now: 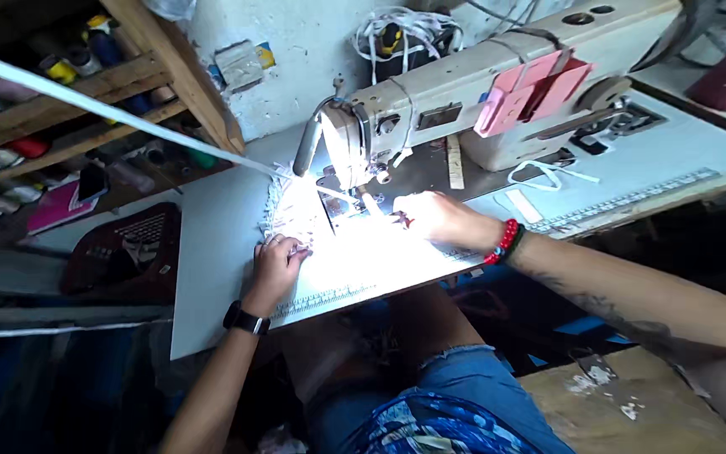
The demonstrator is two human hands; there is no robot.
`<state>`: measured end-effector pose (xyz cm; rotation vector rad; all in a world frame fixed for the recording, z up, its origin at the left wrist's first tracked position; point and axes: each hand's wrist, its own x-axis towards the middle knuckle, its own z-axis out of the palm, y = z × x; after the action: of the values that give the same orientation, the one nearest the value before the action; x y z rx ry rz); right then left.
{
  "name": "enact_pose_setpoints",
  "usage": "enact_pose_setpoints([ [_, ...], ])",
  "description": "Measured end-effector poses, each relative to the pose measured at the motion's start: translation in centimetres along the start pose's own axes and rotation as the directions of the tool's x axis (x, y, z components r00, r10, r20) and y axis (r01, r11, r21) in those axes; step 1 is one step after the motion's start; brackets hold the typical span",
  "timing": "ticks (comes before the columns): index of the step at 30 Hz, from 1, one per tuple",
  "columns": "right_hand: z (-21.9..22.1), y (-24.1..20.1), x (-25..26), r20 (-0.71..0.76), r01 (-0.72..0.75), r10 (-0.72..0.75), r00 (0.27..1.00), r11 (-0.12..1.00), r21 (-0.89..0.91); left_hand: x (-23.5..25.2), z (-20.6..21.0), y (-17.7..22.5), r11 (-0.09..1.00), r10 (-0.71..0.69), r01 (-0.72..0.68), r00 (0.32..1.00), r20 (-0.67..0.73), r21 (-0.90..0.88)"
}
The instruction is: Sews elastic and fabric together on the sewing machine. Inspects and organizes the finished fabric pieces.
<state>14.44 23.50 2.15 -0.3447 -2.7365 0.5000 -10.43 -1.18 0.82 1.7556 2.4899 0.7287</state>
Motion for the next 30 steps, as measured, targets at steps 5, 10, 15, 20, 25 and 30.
enact_pose_setpoints([
  [5, 4.3, -5.6, 2.5, -0.091, 0.39, -0.389, 0.917, 0.921, -0.001, -7.0, -9.0, 5.7, 0.991, 0.026, -0.026, 1.0, -0.002, -0.134],
  [10, 8.5, -14.4, 5.2, 0.008, 0.487, -0.583, 0.812, 0.686, 0.541, -16.5, -20.1, 8.8, 0.91, -0.252, 0.152, 0.941, -0.224, -0.385],
  [15, 14.1, -24.1, 3.8, 0.278, -0.282, -0.461, 0.843, 0.062, 0.957, -32.2, -22.5, 10.9, 0.779, -0.592, 0.355, 0.688, -0.42, -0.516],
  [20, 16.9, -33.6, 2.8, 0.322, -0.318, -0.491, 0.809, 0.096, 0.943, -46.0, -17.0, 14.1, 0.506, -0.84, 0.398, 0.429, -0.332, -0.765],
  [25, 23.1, -37.8, -0.9, 0.408, 0.049, -0.716, 0.567, 0.523, 0.851, -56.2, -6.1, 16.6, 0.087, -0.953, 0.449, 0.299, 0.058, -0.889],
  [30, 30.3, -37.6, -5.8, 0.524, 0.375, -0.719, 0.456, 0.689, 0.62, -57.7, 2.5, 15.3, 0.055, -0.998, 0.645, 0.039, -0.039, -0.763],
])
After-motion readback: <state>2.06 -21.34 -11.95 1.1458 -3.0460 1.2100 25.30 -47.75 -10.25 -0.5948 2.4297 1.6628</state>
